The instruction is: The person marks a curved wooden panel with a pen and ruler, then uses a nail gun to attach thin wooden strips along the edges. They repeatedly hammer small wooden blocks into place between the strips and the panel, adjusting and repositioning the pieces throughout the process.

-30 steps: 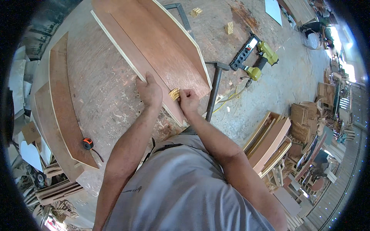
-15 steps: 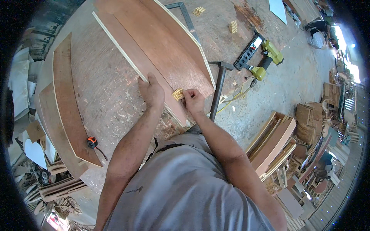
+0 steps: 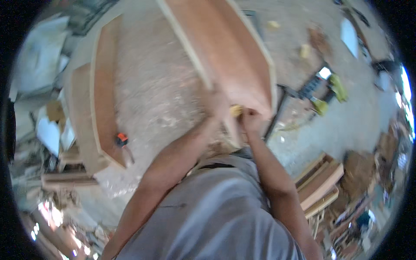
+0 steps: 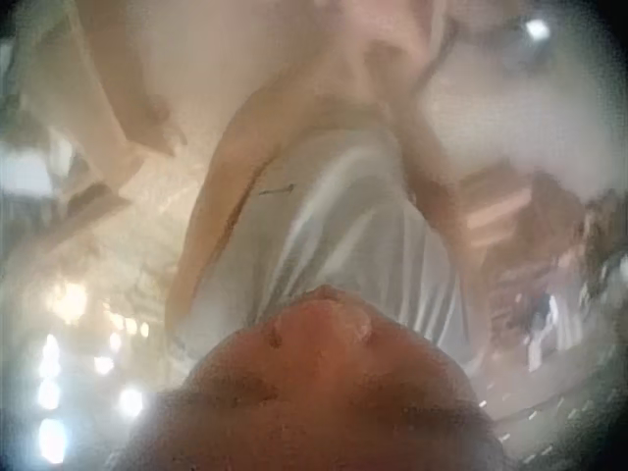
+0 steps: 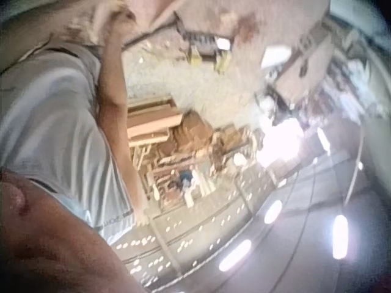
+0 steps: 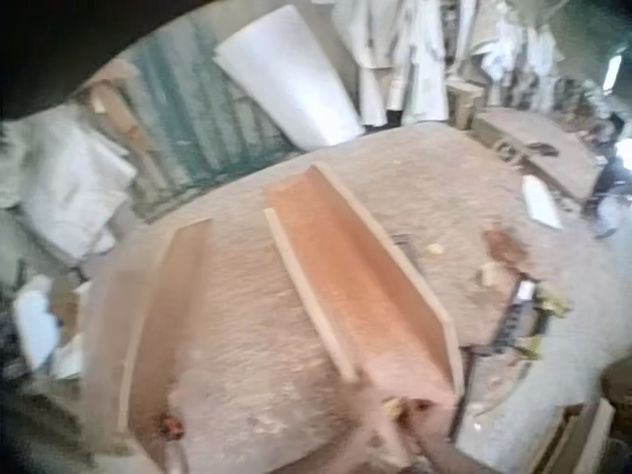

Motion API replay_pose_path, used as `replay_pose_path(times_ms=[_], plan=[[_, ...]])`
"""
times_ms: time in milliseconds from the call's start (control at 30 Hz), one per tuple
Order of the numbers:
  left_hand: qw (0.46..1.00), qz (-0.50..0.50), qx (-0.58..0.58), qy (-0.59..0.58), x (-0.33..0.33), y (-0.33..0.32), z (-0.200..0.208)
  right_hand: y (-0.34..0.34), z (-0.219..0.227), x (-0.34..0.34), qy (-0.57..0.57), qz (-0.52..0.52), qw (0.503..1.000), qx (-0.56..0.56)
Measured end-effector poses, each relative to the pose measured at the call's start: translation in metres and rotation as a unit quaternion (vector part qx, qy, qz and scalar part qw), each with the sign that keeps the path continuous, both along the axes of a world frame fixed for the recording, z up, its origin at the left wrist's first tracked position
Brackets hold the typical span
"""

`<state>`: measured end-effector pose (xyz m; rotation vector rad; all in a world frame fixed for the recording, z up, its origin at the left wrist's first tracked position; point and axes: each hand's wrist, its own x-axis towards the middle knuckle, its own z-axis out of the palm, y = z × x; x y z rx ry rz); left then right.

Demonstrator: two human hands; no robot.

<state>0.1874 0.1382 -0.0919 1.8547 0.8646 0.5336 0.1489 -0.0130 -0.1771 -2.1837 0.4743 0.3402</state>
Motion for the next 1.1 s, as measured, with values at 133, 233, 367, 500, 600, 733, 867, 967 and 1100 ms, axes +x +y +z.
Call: replay_pose_path(times_ms=[133, 233, 367, 500, 600, 733, 867, 967, 1100], plan=[[0.998, -0.046, -0.052, -0.004, 0.001, 0.007, 0.009, 0.022, 0.024, -0.004, 0.053, -0.052, 0.989, 0.127], [0.999, 0.013, -0.039, -0.001, -0.003, 0.001, 0.004, 0.045, 0.084, -0.009, 0.143, -0.143, 0.895, 0.399], [0.997, -0.003, -0.058, 0.057, -0.003, 0.017, 0.015, 0.025, -0.002, -0.007, 0.129, -0.176, 0.95, 0.222], [0.993, -0.04, -0.112, 0.019, 0.006, 0.003, 0.037, 0.028, 0.001, -0.008, -0.013, -0.162, 0.964, 0.21], [0.986, -0.042, -0.148, 0.07, 0.002, 0.002, 0.042, 0.015, 0.009, -0.015, -0.096, -0.055, 0.986, 0.128], [0.989, -0.049, -0.125, 0.069, -0.001, 0.007, 0.032, 0.016, 0.0, -0.022, -0.16, -0.017, 0.976, 0.149], [0.985, -0.056, -0.149, 0.072, 0.001, 0.005, 0.047, 0.016, 0.01, -0.019, -0.028, -0.108, 0.976, 0.189], [0.983, -0.056, -0.17, 0.041, -0.001, 0.01, 0.039, 0.023, 0.027, -0.015, -0.101, -0.069, 0.99, 0.072], [0.983, -0.069, -0.167, 0.039, -0.003, 0.01, 0.035, 0.02, 0.015, -0.011, -0.053, -0.112, 0.988, 0.092]])
